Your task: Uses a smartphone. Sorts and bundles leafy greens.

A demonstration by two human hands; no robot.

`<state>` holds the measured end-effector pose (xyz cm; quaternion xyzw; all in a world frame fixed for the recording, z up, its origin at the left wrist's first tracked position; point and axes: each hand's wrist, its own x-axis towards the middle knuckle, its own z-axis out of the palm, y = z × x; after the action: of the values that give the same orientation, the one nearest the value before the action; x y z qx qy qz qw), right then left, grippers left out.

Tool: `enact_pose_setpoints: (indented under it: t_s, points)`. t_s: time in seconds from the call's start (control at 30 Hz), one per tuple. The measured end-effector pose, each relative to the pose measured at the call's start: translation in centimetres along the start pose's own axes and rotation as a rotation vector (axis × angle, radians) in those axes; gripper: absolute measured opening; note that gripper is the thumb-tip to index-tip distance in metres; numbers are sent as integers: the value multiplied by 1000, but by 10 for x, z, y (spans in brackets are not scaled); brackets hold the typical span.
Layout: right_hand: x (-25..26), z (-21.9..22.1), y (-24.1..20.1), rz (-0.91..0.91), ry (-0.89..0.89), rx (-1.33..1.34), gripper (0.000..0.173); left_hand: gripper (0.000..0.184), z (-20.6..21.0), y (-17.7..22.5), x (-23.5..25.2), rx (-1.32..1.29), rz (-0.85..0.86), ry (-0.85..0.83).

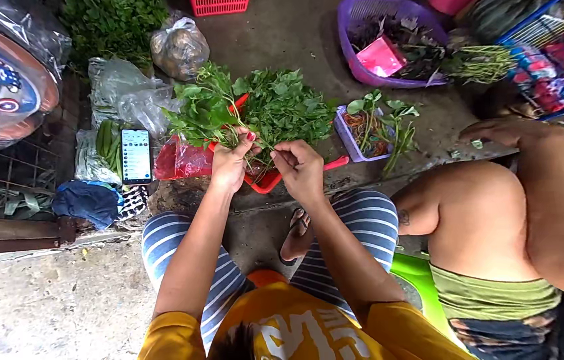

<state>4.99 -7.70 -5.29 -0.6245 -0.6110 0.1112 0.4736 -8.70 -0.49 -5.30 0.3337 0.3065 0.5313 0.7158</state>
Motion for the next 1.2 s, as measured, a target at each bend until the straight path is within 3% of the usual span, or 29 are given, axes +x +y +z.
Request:
enact_pose_setpoints:
  t_s: [0.2,0.37,0.57,0.73,0.8,0.9,1.03,1.2]
  points:
    - [-3,9,10,-189,185,119,5,10,0,0,1,-24,-41,13]
    - [-6,8,17,-273,143,128,4,13,-6,6,10,-98,-62,142]
    - [23,-2,-13,-288,58,-37,14,8,-5,1,5,344,115,34]
    - [50,12,-14,-224,-44,-225,29,20,-2,-2,0,735,201,-6]
    - [49,16,-14,-229,-36,-243,28,24,-4,2,-1,830,195,-27]
    - [45,13,-11,-269,-25,-255,26,24,-5,7,-3,763,113,-73]
    - [45,6,-3,-272,-76,-166,21,22,-7,12,1,443,-68,-76]
    - [36,4,12,-30,-83,186,14,20,-9,15,2,214,-156,-26]
